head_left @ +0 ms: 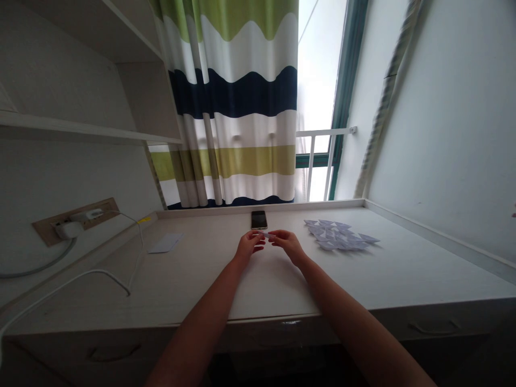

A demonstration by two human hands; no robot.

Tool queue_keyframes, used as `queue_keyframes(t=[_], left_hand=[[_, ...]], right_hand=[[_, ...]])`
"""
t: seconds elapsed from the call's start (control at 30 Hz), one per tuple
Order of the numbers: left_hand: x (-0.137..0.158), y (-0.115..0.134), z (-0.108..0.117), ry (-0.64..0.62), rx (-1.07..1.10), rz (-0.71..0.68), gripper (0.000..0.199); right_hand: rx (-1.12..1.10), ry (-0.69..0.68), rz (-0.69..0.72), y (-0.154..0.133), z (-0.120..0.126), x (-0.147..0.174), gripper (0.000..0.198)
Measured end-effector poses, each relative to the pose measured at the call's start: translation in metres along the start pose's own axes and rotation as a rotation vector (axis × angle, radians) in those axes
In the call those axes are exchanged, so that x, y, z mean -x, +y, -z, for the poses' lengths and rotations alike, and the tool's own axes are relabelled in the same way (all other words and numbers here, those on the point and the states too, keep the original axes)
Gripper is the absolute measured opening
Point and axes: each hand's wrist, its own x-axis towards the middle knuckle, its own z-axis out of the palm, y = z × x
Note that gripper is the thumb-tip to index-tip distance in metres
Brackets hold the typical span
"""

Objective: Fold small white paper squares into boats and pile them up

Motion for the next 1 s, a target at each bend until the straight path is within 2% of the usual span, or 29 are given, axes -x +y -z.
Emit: queue_keyframes(t=[0.27, 0.43, 0.6, 0.83, 1.0], left_hand=[[-0.0001, 0.0012, -0.0014, -0.069, 0.14, 0.052, 0.017], [-0.0011, -0.0005, 0.0002, -0.072, 0.196, 0.039, 0.02], [0.0001, 0.0004, 0.0005, -0.113, 0.162, 0.048, 0.028], [0.0016, 0.0003, 0.0009, -0.267, 0.096, 0.065, 0.036], [0.001, -0.0007, 0.0007, -0.282, 0.077, 0.083, 0.04]], right_hand=[[0.046, -0.037, 0.027, 0.002, -0.0013, -0.0002, 0.024], [0.062, -0.074, 0.028, -0.002, -0.0031, 0.0025, 0.026], [0.023, -0.057, -0.029, -0.0035, -0.0031, 0.0038, 0.025], [0.055, -0.023, -0.069, 0.0019, 0.0008, 0.0014, 0.025], [0.107, -0.039, -0.068, 0.0025, 0.0012, 0.0014, 0.027]])
